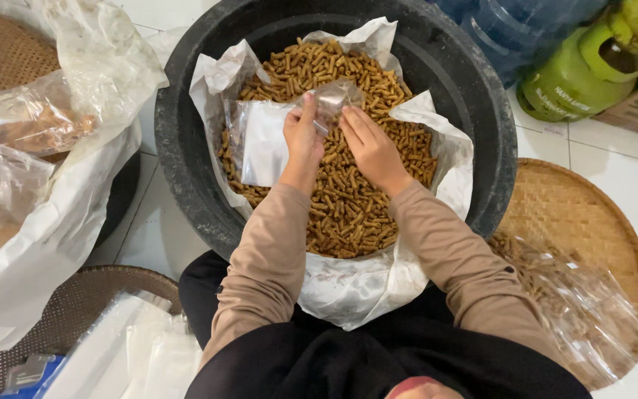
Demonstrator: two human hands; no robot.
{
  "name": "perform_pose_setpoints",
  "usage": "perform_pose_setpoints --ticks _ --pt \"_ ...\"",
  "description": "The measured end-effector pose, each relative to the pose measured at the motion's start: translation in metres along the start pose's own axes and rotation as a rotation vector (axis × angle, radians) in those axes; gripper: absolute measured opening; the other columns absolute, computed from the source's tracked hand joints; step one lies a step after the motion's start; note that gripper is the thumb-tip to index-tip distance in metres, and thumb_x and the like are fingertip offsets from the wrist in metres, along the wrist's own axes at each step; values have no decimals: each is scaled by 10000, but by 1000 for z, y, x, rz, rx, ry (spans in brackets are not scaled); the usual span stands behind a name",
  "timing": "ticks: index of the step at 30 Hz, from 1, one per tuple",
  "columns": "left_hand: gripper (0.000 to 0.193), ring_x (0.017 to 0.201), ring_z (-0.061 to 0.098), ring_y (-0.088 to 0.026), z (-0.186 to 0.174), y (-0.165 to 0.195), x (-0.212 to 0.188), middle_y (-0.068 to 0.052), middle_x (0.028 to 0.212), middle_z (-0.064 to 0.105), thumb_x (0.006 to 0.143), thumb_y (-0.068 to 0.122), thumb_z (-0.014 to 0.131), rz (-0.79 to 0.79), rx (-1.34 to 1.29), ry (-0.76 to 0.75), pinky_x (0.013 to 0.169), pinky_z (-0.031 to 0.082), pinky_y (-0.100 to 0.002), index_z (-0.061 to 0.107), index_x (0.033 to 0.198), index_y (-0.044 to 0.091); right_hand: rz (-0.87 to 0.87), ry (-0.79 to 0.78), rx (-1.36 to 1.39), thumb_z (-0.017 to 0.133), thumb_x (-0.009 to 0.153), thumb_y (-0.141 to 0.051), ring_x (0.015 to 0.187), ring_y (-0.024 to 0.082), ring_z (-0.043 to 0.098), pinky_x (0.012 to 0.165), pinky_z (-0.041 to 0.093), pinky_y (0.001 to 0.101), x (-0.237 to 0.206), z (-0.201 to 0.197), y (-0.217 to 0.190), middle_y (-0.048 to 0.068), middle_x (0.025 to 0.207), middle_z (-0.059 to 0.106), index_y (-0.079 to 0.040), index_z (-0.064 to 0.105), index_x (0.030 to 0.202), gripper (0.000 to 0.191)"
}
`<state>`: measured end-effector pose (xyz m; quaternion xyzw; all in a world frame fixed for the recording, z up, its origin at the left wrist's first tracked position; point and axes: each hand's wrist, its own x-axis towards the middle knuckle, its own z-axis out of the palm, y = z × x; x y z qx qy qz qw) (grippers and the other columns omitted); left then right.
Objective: The person sits on the floor beside a large basin lined with paper and filled with brown snack sticks. They open a clear plastic bag, grab handfuls of the snacks from the basin, press them into the bag, and set filled bags on a woven tray beside them, repeating the process.
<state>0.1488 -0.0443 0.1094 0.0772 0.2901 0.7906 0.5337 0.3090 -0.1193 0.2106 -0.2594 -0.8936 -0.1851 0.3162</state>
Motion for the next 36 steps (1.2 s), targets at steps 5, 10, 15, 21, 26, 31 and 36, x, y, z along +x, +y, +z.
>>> perform_pose_setpoints --ticks 5,10,15,21,26,31,36 --pt "371 738 598 -169 3 9 -13 -108 901 638 969 397 665 47 226 31 591 488 -300 538 1050 58 40 -12 -52 635 975 -14 1336 339 575 1144 492 404 -7 2 3 195 1403 611 85 655 1320 359" --pt "602 1043 625 -235 6 -1 -27 -169 1141 670 1074 562 408 408 795 -98 934 523 -367 589 1212 5 -5 -161 -139 586 982 -13 1418 337 506 1210 424 404 -11 6 -5 210 1459 585 95 599 1390 422" --pt "753 1192 643 -257 6 -13 -45 -170 1315 642 1067 644 270 470 792 -356 1034 505 -368 543 1383 18 448 -221 547 475 1115 -9 1513 383 383 1251 335 432 -12 7 -8 232 1637 373 -82 378 1601 501" --pt "919 1311 573 -304 18 -24 -61 -194 1430 579 1001 748 190 213 652 -507 1114 451 -425 435 1504 19 418 -181 568 553 954 85 1564 419 250 1264 307 470 -12 2 9 282 1694 204 -194 289 1640 786" --pt "989 1340 421 -431 26 7 -48 -317 1435 407 962 806 194 45 322 -358 1162 380 -563 224 1616 65 274 -133 543 589 1057 -6 1592 414 249 1302 326 472 -8 6 -2 256 1714 194 -239 232 1665 743" --pt "1068 1524 276 -410 27 12 -60 -267 1659 220 910 769 398 -160 330 -510 1228 299 -595 3 1632 88 264 -232 457 468 1155 -118 1622 427 139 1329 224 518 0 3 -17 216 1759 155 -206 208 1696 607" --pt "1246 1558 157 -392 37 -25 -98 -195 1669 120 824 698 720 -269 564 -945 1265 227 -597 -68 1613 141 896 6 1252 474 1191 -243 1690 377 187 1360 231 555 -2 -17 24 142 1766 184 -210 283 1662 510"
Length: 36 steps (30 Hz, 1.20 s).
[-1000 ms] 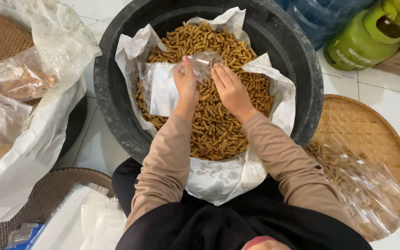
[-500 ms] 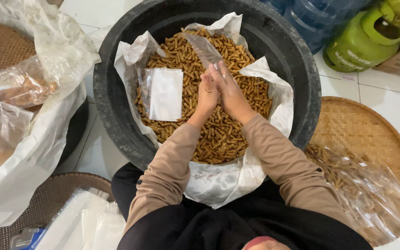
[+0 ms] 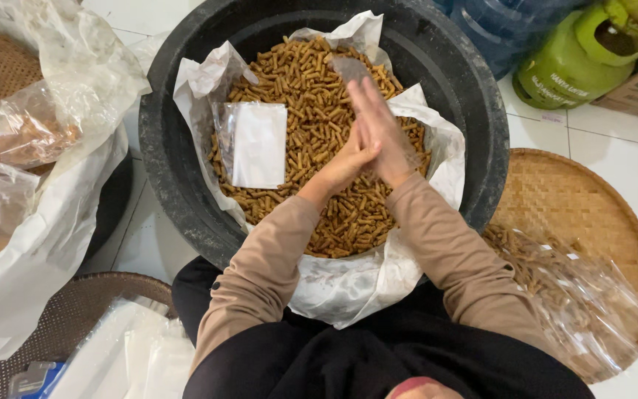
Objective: The person sits on the floor beside a large basin lined with paper and filled with brown snack sticks. They open a clear plastic bag, grab handfuls of the snacks from the basin, press them into the bag, and set filled bags on a woven tray beside them, repeating the process.
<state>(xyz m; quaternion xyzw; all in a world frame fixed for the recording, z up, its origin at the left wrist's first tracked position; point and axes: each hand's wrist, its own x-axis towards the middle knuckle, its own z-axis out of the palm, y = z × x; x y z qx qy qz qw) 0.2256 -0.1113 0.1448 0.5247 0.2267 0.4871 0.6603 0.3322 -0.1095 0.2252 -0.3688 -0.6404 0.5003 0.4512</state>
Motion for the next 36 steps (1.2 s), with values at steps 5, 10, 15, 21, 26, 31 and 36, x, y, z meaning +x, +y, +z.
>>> perform_pose_setpoints --ticks 5,10,15,21,26,31,36 --pt "1231 1455 340 -436 -21 24 -2 -182 1591 319 749 814 644 -29 -474 64 1083 379 -684 63 1665 232 -200 -92 -406 553 1041 -190 1564 328 317 1145 462 491 -4 -1 7 128 1746 179 -243 204 1641 697" --pt "1222 1440 461 -410 -64 50 -11 -239 1550 397 745 578 856 104 -338 312 1136 425 -648 52 1614 276 -506 -245 -667 642 1064 -69 1556 370 314 1248 348 499 -17 34 20 180 1706 260 -136 200 1676 758" --pt "1110 1253 541 -374 -96 64 -6 -217 1381 455 743 425 858 294 -319 674 1067 508 -644 190 1591 170 -415 -174 -631 583 1101 -103 1404 269 583 1203 496 374 -13 28 62 62 1570 540 -133 538 1509 411" --pt "1080 1409 349 -340 -156 77 -45 -177 1567 251 702 544 763 395 -809 1263 1084 393 -599 190 1577 273 374 35 -473 583 1050 -442 1397 376 408 1145 376 493 1 10 127 224 1520 410 -131 467 1500 559" --pt "1065 1446 299 -377 -148 51 -31 -150 1618 161 645 622 726 289 -988 1163 1075 378 -581 241 1563 385 776 -51 -714 621 797 -750 1526 538 -73 1186 123 695 -17 22 146 263 1678 -49 -359 274 1611 967" --pt "1057 1469 293 -349 -143 33 -19 -173 1640 145 665 628 736 227 -1121 1070 1102 344 -580 211 1565 448 651 -60 -847 650 742 -866 1502 614 -111 1216 92 687 -20 52 153 369 1653 -95 -331 335 1620 1075" --pt "1084 1482 290 -367 -132 23 -7 -193 1622 129 668 580 761 187 -1119 1052 1117 355 -549 193 1581 439 538 -367 -1018 812 664 -693 1525 563 18 1182 175 689 -31 61 149 293 1672 15 -315 422 1547 1037"
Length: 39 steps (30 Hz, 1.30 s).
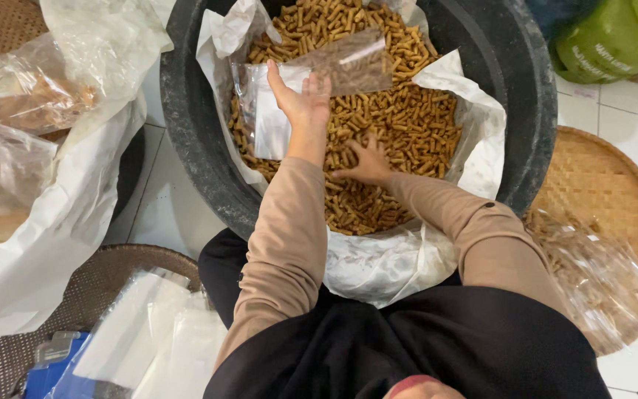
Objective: The person sits on the floor beside a large basin lined with paper and filled with brown snack sticks. They open a clear plastic bag, grab handfuls of the snacks from the basin, press them into the bag, and set filled bags on a woven tray beside them, repeating the process.
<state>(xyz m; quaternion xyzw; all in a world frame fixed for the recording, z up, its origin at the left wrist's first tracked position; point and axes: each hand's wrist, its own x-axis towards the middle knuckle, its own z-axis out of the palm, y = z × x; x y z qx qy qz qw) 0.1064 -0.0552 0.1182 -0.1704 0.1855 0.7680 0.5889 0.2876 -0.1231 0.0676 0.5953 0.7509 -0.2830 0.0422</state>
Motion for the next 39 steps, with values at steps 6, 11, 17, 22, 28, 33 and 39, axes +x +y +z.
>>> perform_pose_setpoints --ticks 6,11,17,22,28,33,39 --pt "1117 1541 196 -379 -4 -4 -2 -212 1670 88 755 594 750 3 -43 -7 1128 346 -555 73 1615 374 -160 -15 16 892 633 -398 1319 514 454 1134 428 503 -9 -5 -4 295 1528 298 -235 487 1511 980" --pt "1092 1508 206 -364 -6 -6 5 -202 1644 105 717 614 729 -13 -16 -19 1075 385 -546 136 1604 380 -207 73 11 953 639 -321 1250 497 503 1050 462 487 -9 3 -7 284 1411 376 -155 518 1437 924" --pt "1119 1475 293 -412 -16 -6 15 -256 1618 182 699 620 739 -66 -56 44 1044 426 -554 132 1595 336 -302 -22 -80 902 697 -247 1078 433 638 923 541 478 -2 2 -11 244 1247 566 -151 649 1300 660" --pt "1202 1423 262 -386 -15 1 19 -167 1630 114 715 597 772 1 -48 162 1070 380 -626 29 1612 299 -60 -472 355 836 762 -204 805 212 656 684 558 392 16 -52 -1 30 968 690 -140 669 1235 506" --pt "1266 1412 367 -443 -4 7 -11 -130 1641 92 726 539 731 77 17 375 1088 432 -711 -212 1557 389 -223 -330 1354 667 978 -118 920 206 713 691 559 300 17 -134 24 82 1066 702 -81 654 1249 274" --pt "1232 1371 454 -480 0 -18 -32 -159 1611 158 781 531 694 39 138 327 1071 437 -714 -268 1531 366 -566 -26 1918 602 1001 -250 908 276 710 648 551 359 14 -164 33 111 1076 704 -85 660 1195 261" --pt "1094 1393 461 -514 -24 -58 -18 -216 1604 258 843 560 618 -31 152 279 1091 384 -771 -144 1553 227 -724 225 1779 601 1040 -182 1005 248 670 948 567 392 22 -158 27 84 1043 642 -62 615 1083 128"
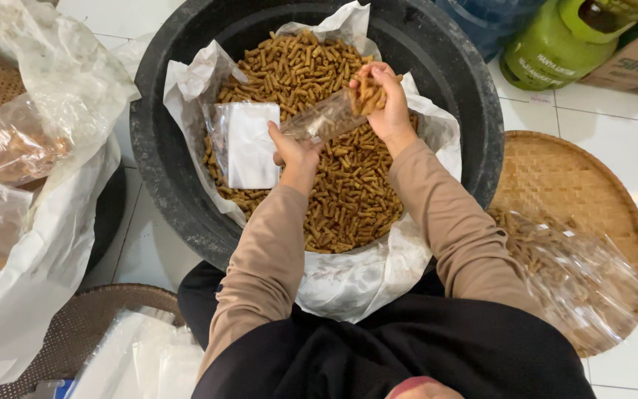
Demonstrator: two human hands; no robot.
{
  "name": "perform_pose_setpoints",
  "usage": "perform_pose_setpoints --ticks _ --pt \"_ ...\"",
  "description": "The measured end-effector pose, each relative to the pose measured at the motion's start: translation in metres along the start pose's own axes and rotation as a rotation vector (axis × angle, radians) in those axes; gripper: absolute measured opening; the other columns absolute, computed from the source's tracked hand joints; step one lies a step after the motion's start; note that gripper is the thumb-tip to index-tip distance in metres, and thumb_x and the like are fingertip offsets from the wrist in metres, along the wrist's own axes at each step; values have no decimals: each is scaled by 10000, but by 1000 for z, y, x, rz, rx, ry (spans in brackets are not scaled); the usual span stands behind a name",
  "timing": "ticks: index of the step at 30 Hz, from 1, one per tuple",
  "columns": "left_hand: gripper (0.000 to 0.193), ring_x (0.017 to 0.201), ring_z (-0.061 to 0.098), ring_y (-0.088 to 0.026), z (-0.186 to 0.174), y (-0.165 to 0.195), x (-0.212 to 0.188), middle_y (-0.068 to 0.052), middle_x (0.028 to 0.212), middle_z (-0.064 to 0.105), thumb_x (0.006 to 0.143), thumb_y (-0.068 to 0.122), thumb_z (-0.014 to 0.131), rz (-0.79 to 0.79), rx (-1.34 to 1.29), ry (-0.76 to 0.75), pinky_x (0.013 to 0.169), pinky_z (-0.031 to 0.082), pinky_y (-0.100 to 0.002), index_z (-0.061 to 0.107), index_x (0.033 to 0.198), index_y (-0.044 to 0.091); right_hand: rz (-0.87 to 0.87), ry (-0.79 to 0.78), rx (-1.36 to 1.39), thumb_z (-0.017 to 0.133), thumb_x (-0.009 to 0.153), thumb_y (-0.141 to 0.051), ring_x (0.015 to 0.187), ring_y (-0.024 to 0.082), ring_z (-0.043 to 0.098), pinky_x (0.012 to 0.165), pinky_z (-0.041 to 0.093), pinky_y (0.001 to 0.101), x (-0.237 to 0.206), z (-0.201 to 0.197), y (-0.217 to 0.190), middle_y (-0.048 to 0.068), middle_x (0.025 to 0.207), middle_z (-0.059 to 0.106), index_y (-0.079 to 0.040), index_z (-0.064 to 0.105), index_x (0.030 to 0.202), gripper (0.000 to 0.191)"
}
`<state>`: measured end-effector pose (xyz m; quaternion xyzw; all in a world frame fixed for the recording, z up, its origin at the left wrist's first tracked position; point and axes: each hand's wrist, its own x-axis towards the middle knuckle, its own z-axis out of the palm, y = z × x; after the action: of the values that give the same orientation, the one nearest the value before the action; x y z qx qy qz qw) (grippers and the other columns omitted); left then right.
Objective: The person sits on the floor beside a large basin lined with paper and filled with brown snack sticks. They open a clear plastic bag, grab handfuls of the snacks from the basin, press them into the bag, and set filled bags on a woven tray beside them, repeating the process.
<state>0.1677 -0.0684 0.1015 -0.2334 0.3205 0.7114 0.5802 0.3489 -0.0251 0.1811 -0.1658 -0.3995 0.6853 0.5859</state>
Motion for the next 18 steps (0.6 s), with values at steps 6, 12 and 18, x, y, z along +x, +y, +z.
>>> perform_pose_setpoints --ticks 6,12,18 --pt "948 1436 313 -526 -13 -8 26 -260 1625 255 932 699 525 -62 111 -192 1188 256 -687 228 1615 114 -106 43 -179 571 1036 -205 976 213 637 919 515 349 1 1 2 63 1018 629 -71 593 1012 138" --pt "988 1452 339 -476 -15 -7 24 -211 1602 317 829 722 500 -102 -9 -375 1134 308 -720 257 1576 122 -120 12 -303 446 1088 -391 966 220 609 994 466 397 -5 15 -5 62 956 621 -72 596 942 382" --pt "985 1417 348 -444 -3 5 18 -209 1545 320 843 737 524 -87 -64 -237 1175 277 -726 257 1564 121 -164 -99 -394 356 1118 -513 1072 242 649 1085 440 422 -11 29 -4 88 927 627 -56 583 901 555"
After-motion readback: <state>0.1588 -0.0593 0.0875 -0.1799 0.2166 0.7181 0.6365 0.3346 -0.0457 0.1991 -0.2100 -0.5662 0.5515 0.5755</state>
